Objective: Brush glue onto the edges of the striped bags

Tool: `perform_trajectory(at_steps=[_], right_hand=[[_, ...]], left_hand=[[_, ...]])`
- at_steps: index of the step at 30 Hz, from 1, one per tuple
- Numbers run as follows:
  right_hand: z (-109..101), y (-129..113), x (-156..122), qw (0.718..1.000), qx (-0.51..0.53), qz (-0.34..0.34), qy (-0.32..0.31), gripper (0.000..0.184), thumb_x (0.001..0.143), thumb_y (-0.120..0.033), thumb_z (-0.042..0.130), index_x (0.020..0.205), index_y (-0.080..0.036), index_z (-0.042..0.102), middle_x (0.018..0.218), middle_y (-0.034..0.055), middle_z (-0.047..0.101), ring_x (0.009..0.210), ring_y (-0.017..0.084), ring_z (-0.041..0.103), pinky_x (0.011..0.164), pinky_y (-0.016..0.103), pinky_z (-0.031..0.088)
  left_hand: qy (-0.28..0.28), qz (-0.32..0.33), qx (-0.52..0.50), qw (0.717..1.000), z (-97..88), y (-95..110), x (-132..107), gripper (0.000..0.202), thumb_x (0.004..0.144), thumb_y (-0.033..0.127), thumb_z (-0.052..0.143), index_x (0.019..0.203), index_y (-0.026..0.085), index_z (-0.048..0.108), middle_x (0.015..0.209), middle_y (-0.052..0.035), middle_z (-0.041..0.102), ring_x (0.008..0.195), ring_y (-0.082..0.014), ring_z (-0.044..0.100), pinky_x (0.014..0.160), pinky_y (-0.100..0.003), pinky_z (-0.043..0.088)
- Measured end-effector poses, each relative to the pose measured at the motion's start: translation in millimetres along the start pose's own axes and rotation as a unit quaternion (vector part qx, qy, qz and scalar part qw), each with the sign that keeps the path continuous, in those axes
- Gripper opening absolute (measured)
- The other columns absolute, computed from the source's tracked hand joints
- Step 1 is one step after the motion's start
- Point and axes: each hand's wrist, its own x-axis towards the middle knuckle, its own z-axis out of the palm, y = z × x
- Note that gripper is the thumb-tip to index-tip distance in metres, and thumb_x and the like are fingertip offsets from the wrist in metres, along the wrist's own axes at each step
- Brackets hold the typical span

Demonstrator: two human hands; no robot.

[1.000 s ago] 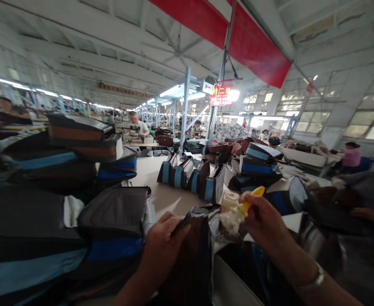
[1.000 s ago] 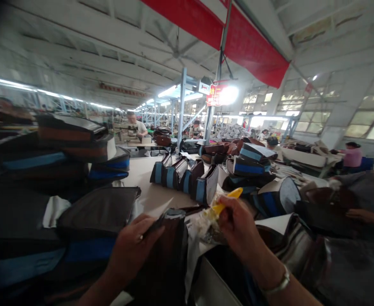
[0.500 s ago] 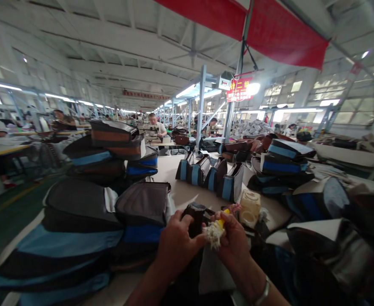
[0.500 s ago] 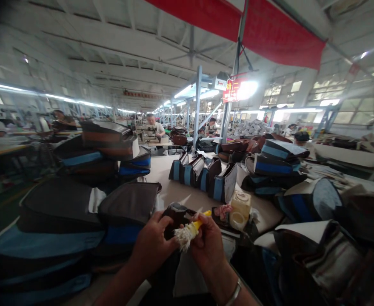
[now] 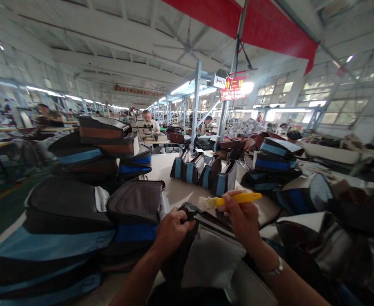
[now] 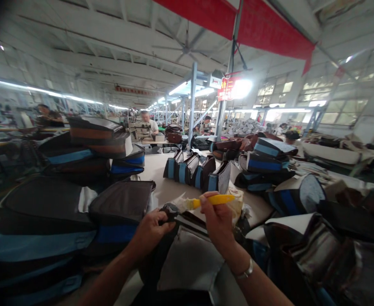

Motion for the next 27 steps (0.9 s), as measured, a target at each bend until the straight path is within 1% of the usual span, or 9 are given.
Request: perform_trajectory(at_steps=[3, 5, 8, 12, 14, 18, 21, 24, 27], right_hand=[[7.6, 3.8, 0.3, 0.954, -0.195, -0.186, -0.129, 0.01, 0.094, -0.026, 0.058, 0.088, -0.02, 0.063, 0.075, 0.0007, 0.062, 0.068, 0.015, 0.056, 0.071, 0.032, 0.046], [9.1, 5.7, 2.2, 0.932, -0.228, -0.24, -0.148, 0.008, 0.092, -0.022, 0.057, 0.087, -0.02, 0.062, 0.081, 0.0029, 0.065, 0.076, 0.018, 0.058, 0.077, 0.035, 0.045], [9.2, 6.8, 3.2, 0.937, -0.225, -0.239, -0.122, 0.008, 0.093, -0.019, 0.054, 0.091, -0.02, 0.062, 0.085, 0.0046, 0.065, 0.082, 0.02, 0.059, 0.078, 0.035, 0.044], [13.9, 10.1, -0.7, 0.924, -0.229, -0.253, -0.173, 0.009, 0.088, -0.016, 0.061, 0.086, -0.024, 0.065, 0.079, 0.0027, 0.066, 0.075, 0.019, 0.058, 0.076, 0.034, 0.044], [14.1, 8.7, -2.0, 0.926, -0.23, -0.254, -0.16, 0.01, 0.088, -0.016, 0.061, 0.086, -0.024, 0.067, 0.078, 0.0031, 0.066, 0.075, 0.02, 0.058, 0.077, 0.035, 0.044], [-5.4, -13.7, 4.7, 0.969, -0.185, -0.165, -0.015, 0.006, 0.091, -0.024, 0.063, 0.089, -0.023, 0.069, 0.078, 0.003, 0.066, 0.069, 0.017, 0.058, 0.069, 0.031, 0.045], [-41.6, -35.5, 24.5, 0.993, -0.012, -0.047, 0.106, 0.015, 0.083, -0.034, 0.073, 0.088, -0.02, 0.07, 0.065, -0.0015, 0.061, 0.054, 0.011, 0.051, 0.05, 0.023, 0.04], [-85.2, -35.4, 47.7, 0.968, 0.182, 0.067, 0.159, 0.019, 0.075, -0.031, 0.079, 0.081, -0.017, 0.068, 0.053, -0.0056, 0.054, 0.042, 0.005, 0.041, 0.043, 0.016, 0.037], [-113.6, -3.0, 51.9, 0.912, 0.33, 0.217, 0.107, 0.012, 0.076, -0.024, 0.075, 0.076, -0.016, 0.066, 0.047, -0.0089, 0.052, 0.035, 0.002, 0.034, 0.059, 0.026, 0.055]], left_hand=[[-0.008, 0.002, -0.014, 1.0, -0.8, 2.9, -0.1, 0.025, 0.076, 0.039, 0.064, 0.062, 0.018, 0.06, 0.076, -0.0001, 0.061, 0.07, -0.017, 0.056, 0.061, -0.026, 0.037], [-0.011, 0.0, -0.02, 1.0, -2.2, 3.1, -0.7, 0.027, 0.077, 0.04, 0.063, 0.062, 0.018, 0.061, 0.073, 0.0, 0.061, 0.068, -0.0171, 0.056, 0.06, -0.026, 0.037], [-0.013, -0.005, -0.028, 1.0, -3.9, 0.6, -0.9, 0.029, 0.077, 0.042, 0.063, 0.062, 0.018, 0.06, 0.069, 0.0005, 0.06, 0.066, -0.0171, 0.056, 0.059, -0.026, 0.037], [-0.009, -0.004, -0.035, 0.999, -0.9, -3.3, -0.2, 0.028, 0.078, 0.041, 0.062, 0.063, 0.018, 0.06, 0.066, 0.0013, 0.059, 0.064, -0.0169, 0.055, 0.058, -0.026, 0.037], [-0.004, 0.001, -0.036, 0.999, 0.7, -2.9, -0.3, 0.028, 0.079, 0.04, 0.062, 0.062, 0.018, 0.058, 0.065, 0.0013, 0.057, 0.064, -0.0167, 0.054, 0.057, -0.026, 0.037], [-0.001, 0.059, -0.038, 0.998, -9.6, 7.6, 4.6, 0.028, 0.082, 0.036, 0.061, 0.062, 0.017, 0.057, 0.074, -0.0002, 0.06, 0.07, -0.0168, 0.056, 0.063, -0.027, 0.04], [-0.014, 0.133, -0.038, 0.99, -31.4, 20.4, 25.2, 0.027, 0.082, 0.035, 0.063, 0.062, 0.018, 0.057, 0.08, -0.0003, 0.059, 0.076, -0.0165, 0.057, 0.07, -0.027, 0.043], [-0.033, 0.193, -0.039, 0.98, -46.9, 25.1, 66.3, 0.025, 0.081, 0.036, 0.066, 0.064, 0.019, 0.058, 0.086, -0.0008, 0.061, 0.084, -0.0175, 0.059, 0.079, -0.028, 0.046], [-0.021, 0.207, -0.045, 0.977, -32.8, 13.6, 113.5, 0.016, 0.077, 0.031, 0.072, 0.068, 0.02, 0.065, 0.111, -0.005, 0.066, 0.112, -0.0232, 0.057, 0.103, -0.034, 0.042]])
